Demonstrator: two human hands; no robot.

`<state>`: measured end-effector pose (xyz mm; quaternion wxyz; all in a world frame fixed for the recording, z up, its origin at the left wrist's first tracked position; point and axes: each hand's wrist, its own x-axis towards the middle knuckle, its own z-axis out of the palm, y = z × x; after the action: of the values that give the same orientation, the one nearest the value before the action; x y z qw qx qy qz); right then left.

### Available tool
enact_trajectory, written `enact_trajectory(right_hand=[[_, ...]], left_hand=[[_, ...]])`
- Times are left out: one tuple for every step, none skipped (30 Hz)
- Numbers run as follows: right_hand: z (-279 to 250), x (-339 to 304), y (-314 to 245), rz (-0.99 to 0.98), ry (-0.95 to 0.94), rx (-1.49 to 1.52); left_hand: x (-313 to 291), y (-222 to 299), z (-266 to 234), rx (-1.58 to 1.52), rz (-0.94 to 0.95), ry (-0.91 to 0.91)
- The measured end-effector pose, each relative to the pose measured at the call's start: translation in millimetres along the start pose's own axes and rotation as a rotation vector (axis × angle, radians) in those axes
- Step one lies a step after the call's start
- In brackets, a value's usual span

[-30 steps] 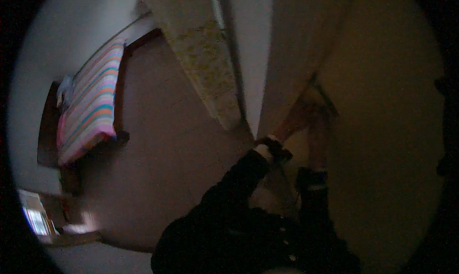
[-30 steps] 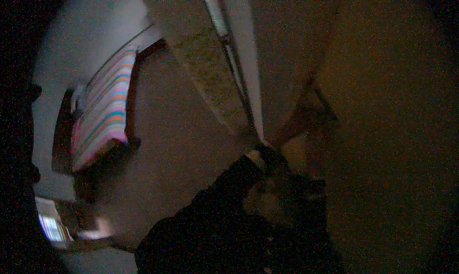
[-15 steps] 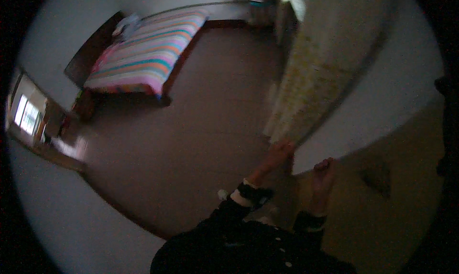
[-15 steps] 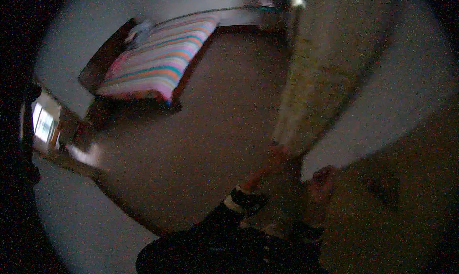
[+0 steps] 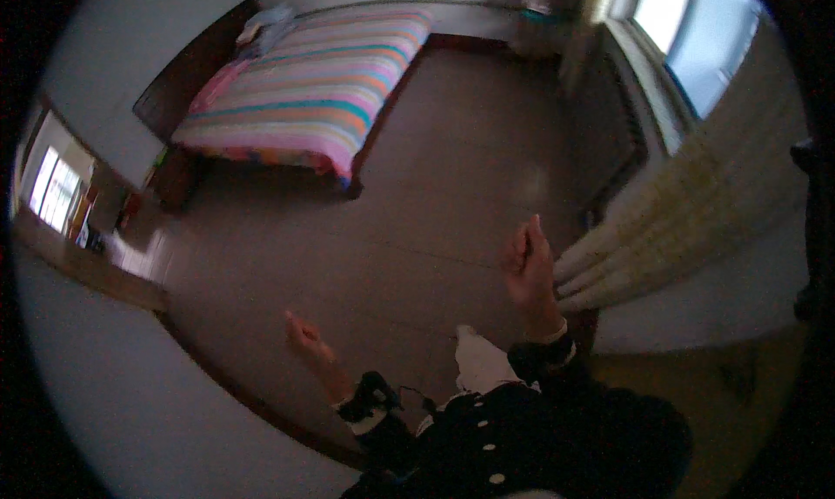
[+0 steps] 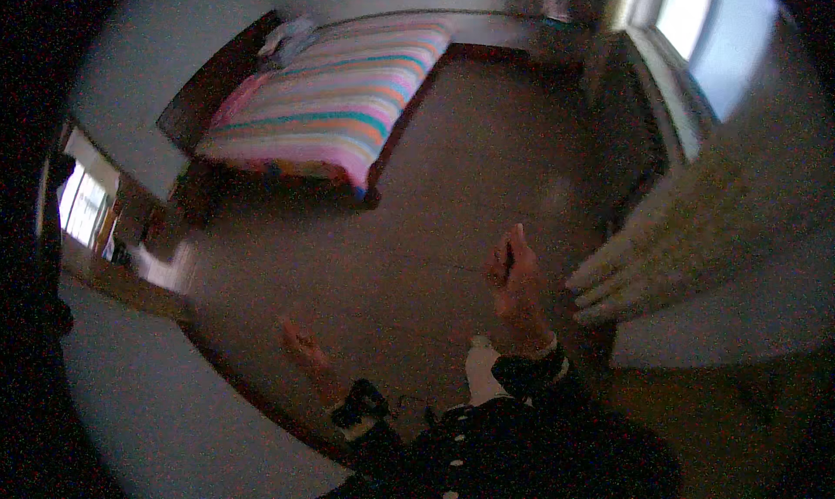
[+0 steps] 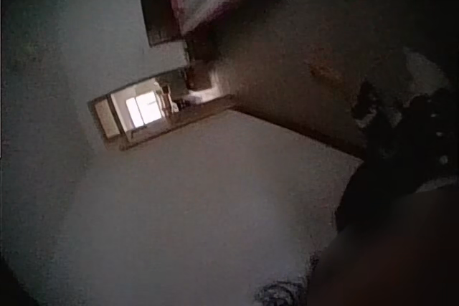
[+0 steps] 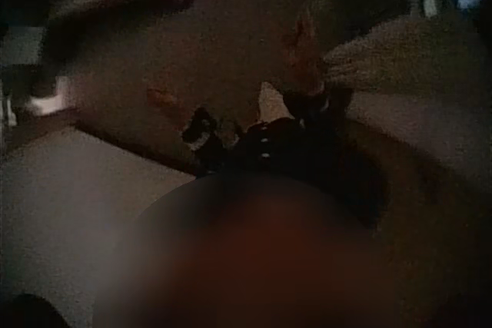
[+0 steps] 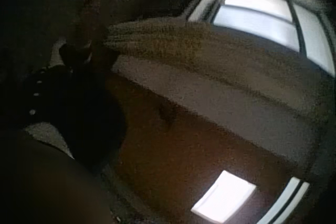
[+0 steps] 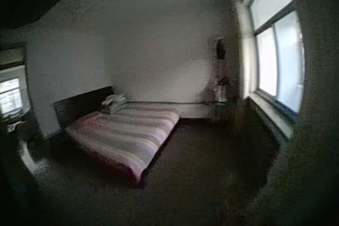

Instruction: The person removes clothes from hangers, places them on a bed, and then folds a yellow cloth. They also move shoes on a balcony and handle a broom.

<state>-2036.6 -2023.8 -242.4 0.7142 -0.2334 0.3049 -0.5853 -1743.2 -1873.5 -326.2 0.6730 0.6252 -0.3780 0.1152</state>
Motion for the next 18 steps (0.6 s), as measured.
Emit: enact_trajectory(right_hand=[[20.2,19.3,8.7,-0.008,-0.087,-0.015],[42.5,35.9,23.9,0.063,-0.072,-0.003],[50.9,53.0,42.8,0.084,-0.115,0.018],[69.9,70.6,58.2,0.132,-0.084,0.031],[86.7,90.2,77.6,0.106,-0.162,-0.011],[107.4,108.3,93.9,0.102,-0.164,-0.062],[122.2,125.8,111.9,0.073,-0.192,-0.106],[148.6,146.0,126.5,0.107,-0.203,-0.123],[165.7,160.4,144.9,0.123,-0.24,-0.13],[189.0,172.3,155.7,0.162,-0.229,-0.142],[210.3,187.8,173.3,0.174,-0.264,-0.197],[238.9,203.1,190.0,0.199,-0.277,-0.245],[264.0,219.2,209.6,0.222,-0.29,-0.296],[288.1,233.2,229.1,0.23,-0.359,-0.348],[314.6,245.8,254.1,0.241,-0.43,-0.4],[334.0,256.0,278.6,0.237,-0.538,-0.425],[355.7,266.5,306.9,0.339,-0.542,-0.384],[373.1,275.9,334.5,0.381,-0.585,-0.367]], left_hand=[[12.1,-12.9,-10.1,0.248,-0.135,0.012],[24.2,-26.5,-24.9,0.321,-0.288,0.004],[24.9,-47.3,-25.4,0.201,-0.469,0.082],[39.8,-58.7,-26.8,0.07,-0.639,0.166],[55.9,-69.6,-28.7,0.195,-0.562,0.215],[75.4,-75.4,-26.8,0.32,-0.487,0.255],[95.6,-84.0,-25.9,0.311,-0.514,0.341],[119.9,-86.9,-21.7,0.3,-0.537,0.427],[137.7,-92.9,-26.3,0.148,-0.649,0.564],[156.6,-92.3,-31.5,0.037,-0.701,0.669],[169.6,-100.2,-40.6,0.038,-0.67,0.663],[183.6,-106.3,-51.8,0.08,-0.571,0.643],[193.2,-121.2,-59.8,0.105,-0.396,0.589],[201.0,-136.4,-69.5,0.381,-0.38,0.643],[210.1,-152.4,-84.0,0.645,-0.29,0.658],[216.9,-171.2,-96.6,0.68,-0.286,0.728],[224.7,-188.8,-108.1,0.713,-0.284,0.799],[235.1,-205.7,-123.9,0.504,-0.358,0.931]])
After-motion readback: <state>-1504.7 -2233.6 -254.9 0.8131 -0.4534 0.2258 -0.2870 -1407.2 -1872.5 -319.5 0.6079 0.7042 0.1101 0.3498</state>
